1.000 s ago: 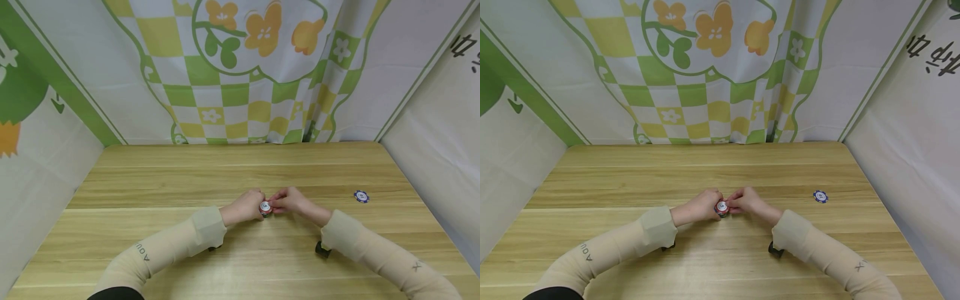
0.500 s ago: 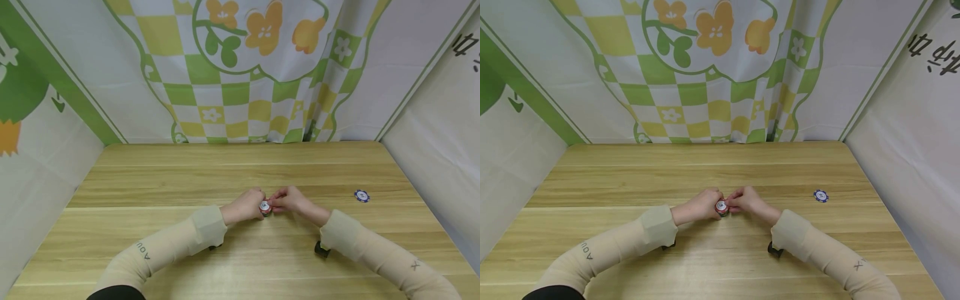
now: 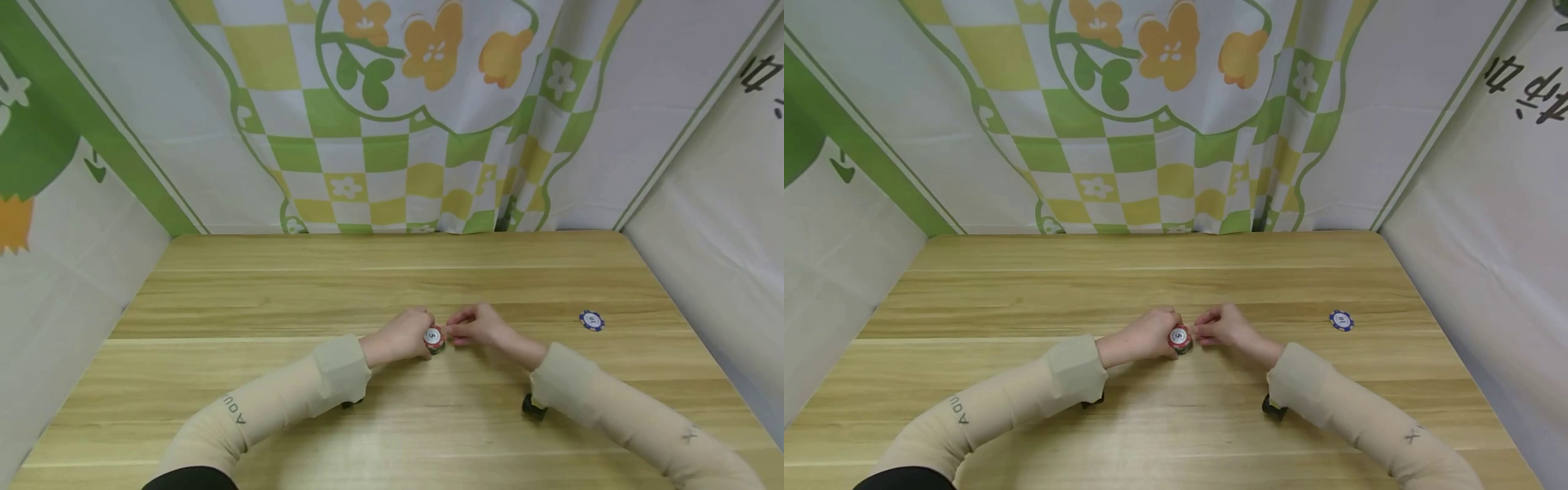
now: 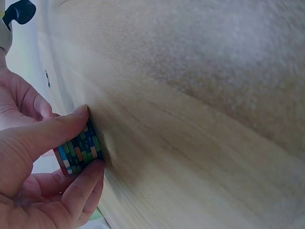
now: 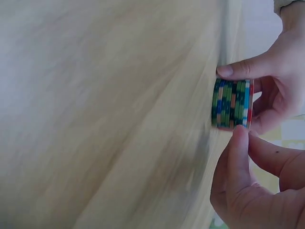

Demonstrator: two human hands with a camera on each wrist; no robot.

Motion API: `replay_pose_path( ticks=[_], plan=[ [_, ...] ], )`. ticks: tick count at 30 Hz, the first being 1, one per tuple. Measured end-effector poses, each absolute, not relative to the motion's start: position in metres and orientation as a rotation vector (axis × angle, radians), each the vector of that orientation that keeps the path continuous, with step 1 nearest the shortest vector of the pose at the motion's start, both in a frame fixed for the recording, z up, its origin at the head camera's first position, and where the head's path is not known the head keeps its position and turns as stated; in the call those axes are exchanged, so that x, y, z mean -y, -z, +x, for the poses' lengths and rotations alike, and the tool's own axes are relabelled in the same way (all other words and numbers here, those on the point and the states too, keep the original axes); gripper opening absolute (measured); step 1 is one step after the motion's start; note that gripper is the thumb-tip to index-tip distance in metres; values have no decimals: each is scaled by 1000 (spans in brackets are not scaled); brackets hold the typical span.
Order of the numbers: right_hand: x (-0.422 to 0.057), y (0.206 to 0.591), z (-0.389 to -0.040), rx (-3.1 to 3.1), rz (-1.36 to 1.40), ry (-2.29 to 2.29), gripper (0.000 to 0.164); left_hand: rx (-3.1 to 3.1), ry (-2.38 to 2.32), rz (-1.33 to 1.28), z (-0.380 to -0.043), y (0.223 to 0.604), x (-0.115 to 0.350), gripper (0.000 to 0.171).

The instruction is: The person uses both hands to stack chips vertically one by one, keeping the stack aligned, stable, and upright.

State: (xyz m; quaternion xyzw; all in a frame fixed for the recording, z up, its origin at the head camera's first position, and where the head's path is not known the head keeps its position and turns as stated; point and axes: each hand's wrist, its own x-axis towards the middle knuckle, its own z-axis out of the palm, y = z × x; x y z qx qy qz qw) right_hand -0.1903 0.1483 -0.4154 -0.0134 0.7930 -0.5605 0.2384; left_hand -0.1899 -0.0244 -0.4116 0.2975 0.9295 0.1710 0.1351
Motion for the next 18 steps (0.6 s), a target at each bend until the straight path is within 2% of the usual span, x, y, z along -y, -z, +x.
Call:
replay_pose_path(
  ticks=[4, 11, 18],
  plan=[
    [-159, 414, -189, -2300, -145, 1440, 18, -2691, -495, 861, -189, 411, 24, 33],
    [-176, 411, -186, -2800, -579, 1002, 11, -2707, -473, 859, -189, 412, 23, 35],
    [-192, 410, -183, -2913, -693, 811, 18, -2705, -479, 873, -188, 410, 23, 35]
  ],
)
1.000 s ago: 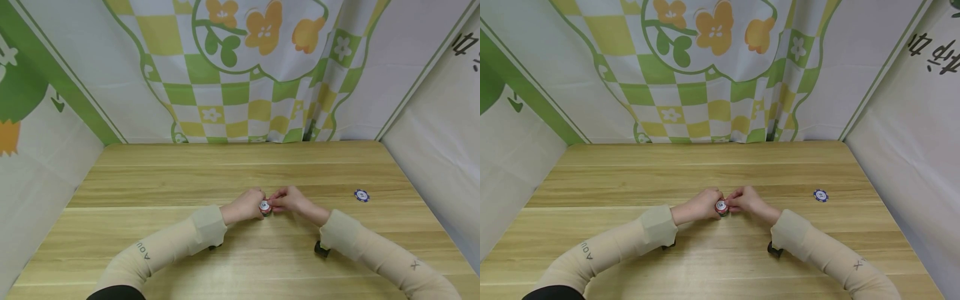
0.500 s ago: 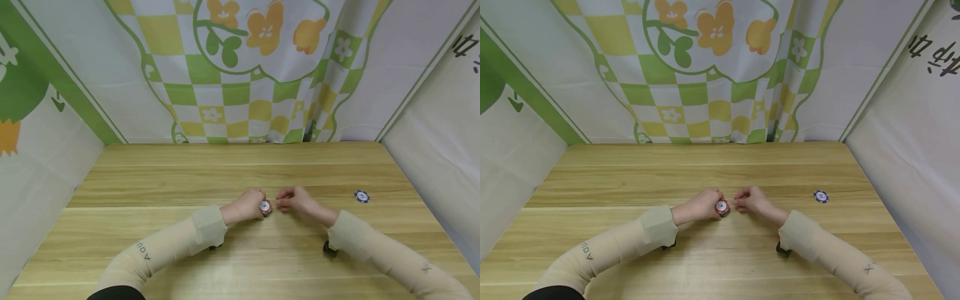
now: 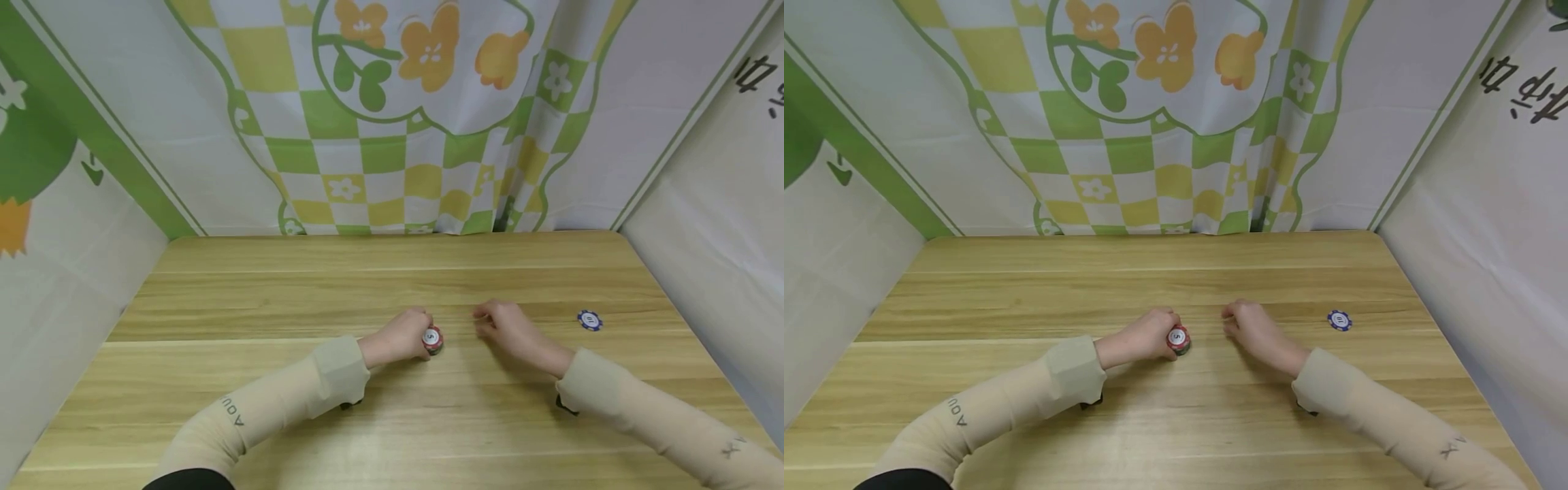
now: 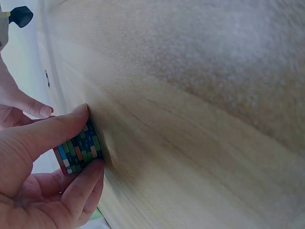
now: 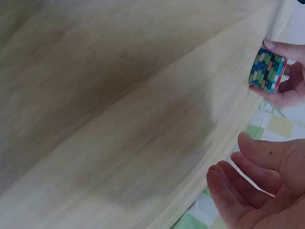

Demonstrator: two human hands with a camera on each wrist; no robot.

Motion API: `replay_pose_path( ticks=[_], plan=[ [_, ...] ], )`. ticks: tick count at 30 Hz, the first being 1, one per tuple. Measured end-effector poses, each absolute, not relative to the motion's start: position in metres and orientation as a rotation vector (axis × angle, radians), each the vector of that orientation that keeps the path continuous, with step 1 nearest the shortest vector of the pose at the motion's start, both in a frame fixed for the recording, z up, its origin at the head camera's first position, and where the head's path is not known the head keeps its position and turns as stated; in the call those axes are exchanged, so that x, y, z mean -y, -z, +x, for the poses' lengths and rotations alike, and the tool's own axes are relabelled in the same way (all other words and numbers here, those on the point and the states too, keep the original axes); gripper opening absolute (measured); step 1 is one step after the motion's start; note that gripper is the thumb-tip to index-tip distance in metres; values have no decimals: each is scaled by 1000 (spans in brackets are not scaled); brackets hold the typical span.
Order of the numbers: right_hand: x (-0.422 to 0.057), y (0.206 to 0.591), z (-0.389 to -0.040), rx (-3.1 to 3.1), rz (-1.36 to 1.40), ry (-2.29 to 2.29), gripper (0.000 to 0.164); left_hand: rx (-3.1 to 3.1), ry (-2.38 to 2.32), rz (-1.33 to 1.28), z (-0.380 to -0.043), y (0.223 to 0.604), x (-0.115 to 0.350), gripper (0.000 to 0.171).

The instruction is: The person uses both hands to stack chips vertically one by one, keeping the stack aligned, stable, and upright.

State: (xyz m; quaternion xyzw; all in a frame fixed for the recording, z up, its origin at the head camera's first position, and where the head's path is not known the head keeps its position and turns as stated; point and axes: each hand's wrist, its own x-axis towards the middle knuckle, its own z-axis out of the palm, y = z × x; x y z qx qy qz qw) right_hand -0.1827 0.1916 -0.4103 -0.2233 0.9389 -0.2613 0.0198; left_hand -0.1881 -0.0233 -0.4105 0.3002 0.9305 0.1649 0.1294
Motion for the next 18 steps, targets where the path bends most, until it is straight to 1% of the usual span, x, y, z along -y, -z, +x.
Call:
replay_pose_path(
  ticks=[4, 9, 10, 13, 16, 18],
  plan=[
    [-200, 411, -183, -2951, -757, 726, 21, -2710, -481, 887, -188, 411, 24, 34],
    [-212, 408, -182, -2993, -767, 633, 24, -2705, -489, 884, -190, 413, 24, 32],
    [-215, 408, -182, -2993, -761, 621, 24, -2713, -499, 912, -193, 421, 24, 34],
    [-225, 404, -185, -2981, -722, 586, 26, -2705, -506, 911, -194, 422, 24, 34],
    [-235, 398, -187, -2945, -627, 537, 28, -2701, -505, 902, -194, 422, 24, 34],
    [-241, 395, -188, -2919, -566, 509, 29, -2693, -497, 865, -190, 414, 24, 33]
  ],
)
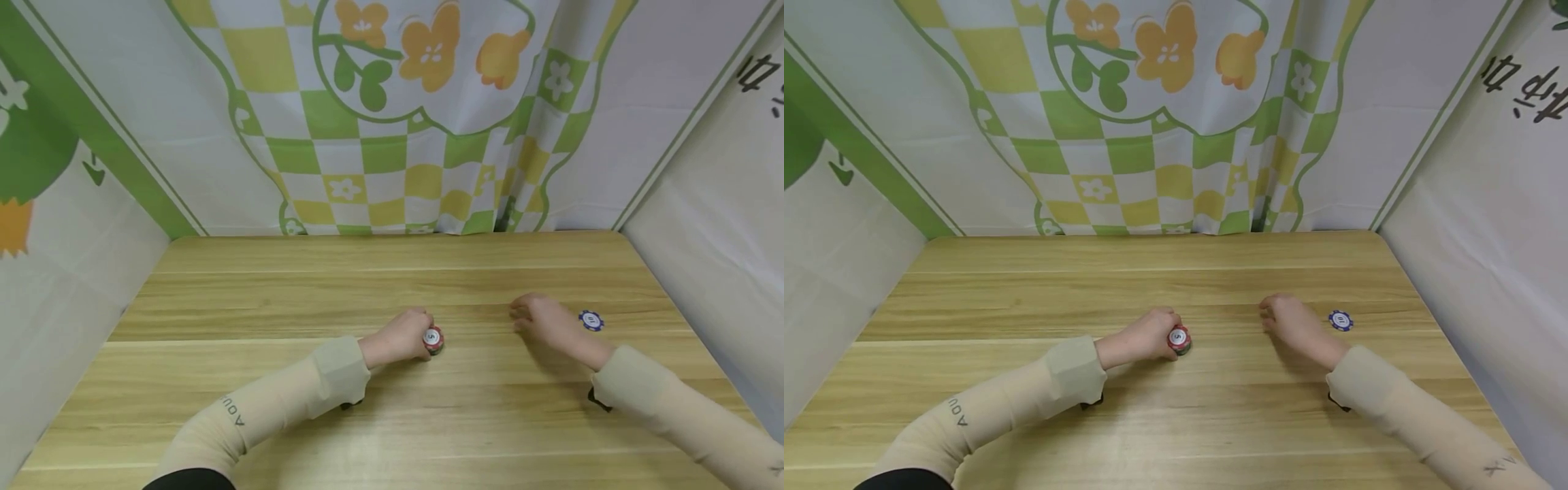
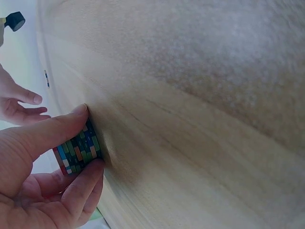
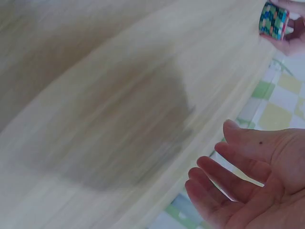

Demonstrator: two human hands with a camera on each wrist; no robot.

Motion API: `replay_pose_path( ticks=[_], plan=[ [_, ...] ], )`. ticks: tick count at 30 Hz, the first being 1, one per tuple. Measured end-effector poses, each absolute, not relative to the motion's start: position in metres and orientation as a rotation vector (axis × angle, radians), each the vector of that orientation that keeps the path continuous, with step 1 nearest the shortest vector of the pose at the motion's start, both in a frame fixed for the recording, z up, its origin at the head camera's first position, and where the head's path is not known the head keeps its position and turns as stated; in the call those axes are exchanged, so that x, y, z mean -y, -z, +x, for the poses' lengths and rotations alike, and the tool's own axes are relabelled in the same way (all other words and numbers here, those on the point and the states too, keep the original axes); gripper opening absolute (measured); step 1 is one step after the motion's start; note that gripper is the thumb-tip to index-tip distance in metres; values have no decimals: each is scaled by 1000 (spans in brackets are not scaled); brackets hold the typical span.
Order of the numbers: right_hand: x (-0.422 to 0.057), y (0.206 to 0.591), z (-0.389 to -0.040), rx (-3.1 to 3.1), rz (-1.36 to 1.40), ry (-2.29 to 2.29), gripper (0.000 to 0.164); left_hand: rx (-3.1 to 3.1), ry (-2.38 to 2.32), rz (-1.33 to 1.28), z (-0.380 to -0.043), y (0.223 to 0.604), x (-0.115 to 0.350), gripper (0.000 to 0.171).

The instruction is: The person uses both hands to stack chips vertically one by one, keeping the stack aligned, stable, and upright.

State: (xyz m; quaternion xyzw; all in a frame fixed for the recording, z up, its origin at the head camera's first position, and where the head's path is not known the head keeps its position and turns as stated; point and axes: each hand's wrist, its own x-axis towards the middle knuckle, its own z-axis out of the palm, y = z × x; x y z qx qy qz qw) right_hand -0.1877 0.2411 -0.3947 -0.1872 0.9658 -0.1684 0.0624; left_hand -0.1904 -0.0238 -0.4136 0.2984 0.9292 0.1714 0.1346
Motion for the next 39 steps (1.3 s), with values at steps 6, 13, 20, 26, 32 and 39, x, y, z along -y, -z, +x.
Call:
replay_pose_path(
  ticks=[6, 13, 20, 26, 32, 39],
  plan=[
    [-257, 390, -188, -2895, -478, 468, 30, -2690, -501, 861, -187, 409, 25, 34],
    [-276, 393, -188, -2931, -428, 446, 32, -2680, -550, 851, -186, 408, 25, 35],
    [-295, 395, -191, -2942, -385, 464, 35, -2690, -506, 866, -187, 408, 25, 34],
    [-309, 394, -193, -2957, -370, 454, 35, -2696, -488, 883, -188, 409, 24, 34],
    [-321, 396, -195, -2925, -322, 464, 40, -2700, -486, 883, -187, 409, 24, 35],
    [-334, 400, -195, -2909, -254, 499, 41, -2690, -472, 846, -187, 409, 24, 34]
  ],
)
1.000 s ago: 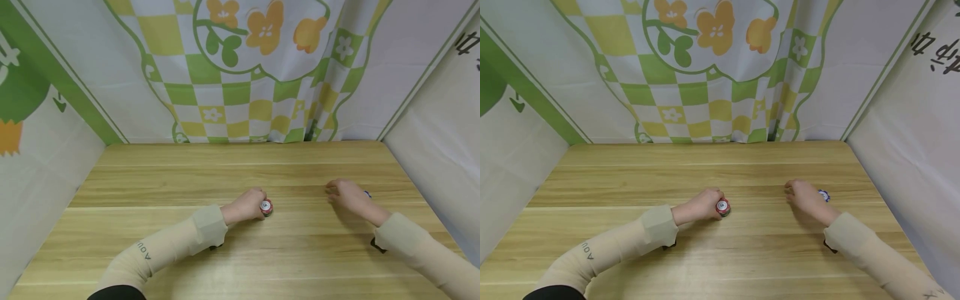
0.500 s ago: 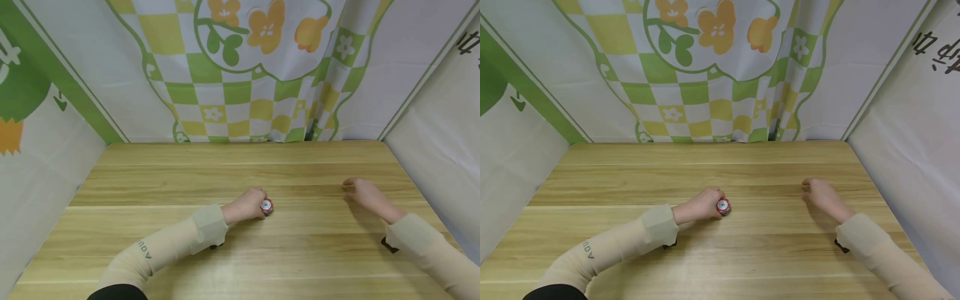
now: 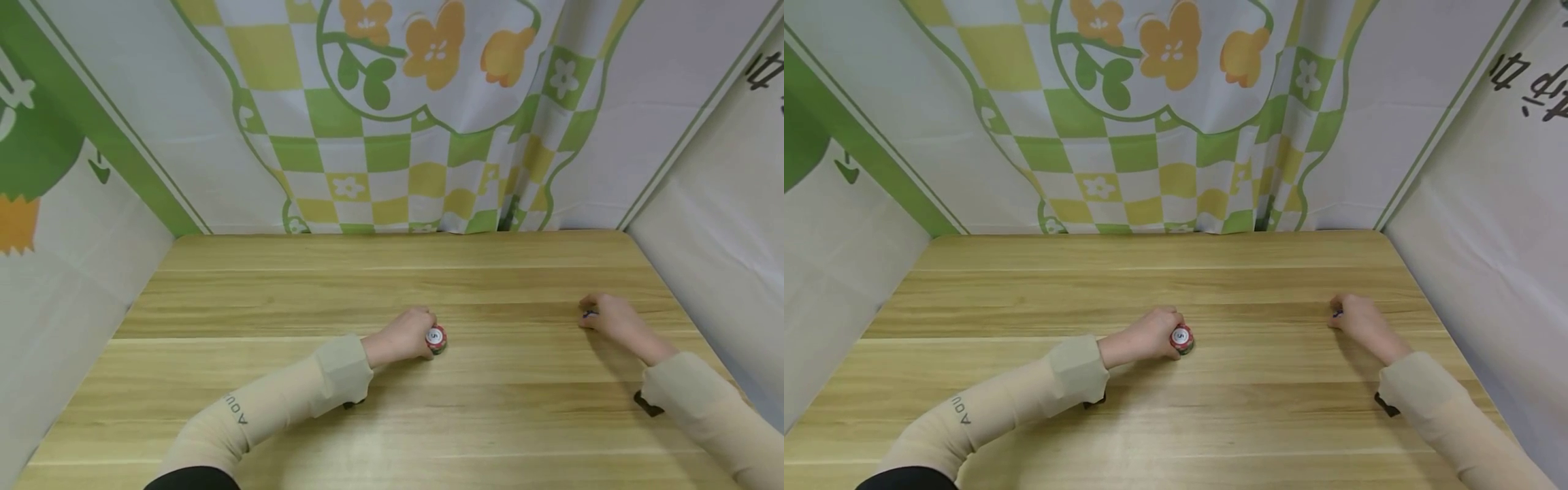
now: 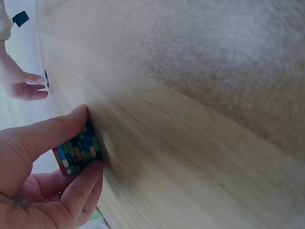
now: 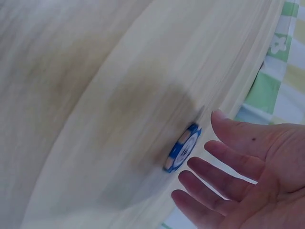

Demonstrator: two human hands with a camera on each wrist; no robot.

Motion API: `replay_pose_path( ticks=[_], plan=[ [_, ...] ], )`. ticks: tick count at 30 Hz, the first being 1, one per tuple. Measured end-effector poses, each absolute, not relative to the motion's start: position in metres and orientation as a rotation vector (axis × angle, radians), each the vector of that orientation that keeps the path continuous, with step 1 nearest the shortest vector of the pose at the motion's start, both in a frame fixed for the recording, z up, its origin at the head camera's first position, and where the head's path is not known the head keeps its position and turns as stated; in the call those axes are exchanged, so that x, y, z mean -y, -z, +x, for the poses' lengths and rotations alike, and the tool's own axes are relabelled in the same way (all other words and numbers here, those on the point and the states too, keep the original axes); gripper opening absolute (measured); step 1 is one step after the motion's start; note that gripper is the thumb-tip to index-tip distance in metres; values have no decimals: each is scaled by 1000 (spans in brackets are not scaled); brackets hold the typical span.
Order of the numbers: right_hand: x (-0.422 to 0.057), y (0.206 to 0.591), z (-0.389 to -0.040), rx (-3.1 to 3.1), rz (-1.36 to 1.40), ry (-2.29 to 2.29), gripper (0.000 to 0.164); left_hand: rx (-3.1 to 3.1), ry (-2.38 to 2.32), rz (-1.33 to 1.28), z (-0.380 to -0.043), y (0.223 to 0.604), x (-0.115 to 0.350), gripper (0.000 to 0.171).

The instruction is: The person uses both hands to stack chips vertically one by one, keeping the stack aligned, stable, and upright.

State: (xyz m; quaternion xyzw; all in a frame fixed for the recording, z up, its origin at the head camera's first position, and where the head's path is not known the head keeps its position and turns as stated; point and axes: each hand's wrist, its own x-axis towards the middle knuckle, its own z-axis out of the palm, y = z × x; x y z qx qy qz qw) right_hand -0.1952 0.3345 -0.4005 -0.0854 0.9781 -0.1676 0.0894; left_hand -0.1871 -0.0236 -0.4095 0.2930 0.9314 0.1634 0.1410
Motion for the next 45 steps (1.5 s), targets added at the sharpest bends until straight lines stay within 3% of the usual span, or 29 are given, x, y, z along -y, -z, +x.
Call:
replay_pose_path(
  ticks=[14, 22, 36, 45],
  plan=[
    [-343, 405, -191, -2969, -276, 481, 33, -2686, -469, 853, -187, 411, 25, 36],
    [-340, 405, -191, -2965, -255, 495, 36, -2686, -480, 839, -187, 412, 25, 36],
    [-333, 399, -193, -2997, -307, 514, 8, -2694, -465, 833, -187, 412, 24, 38],
    [-319, 392, -192, -2964, -316, 524, 6, -2688, -487, 852, -187, 410, 25, 35]
  ],
)
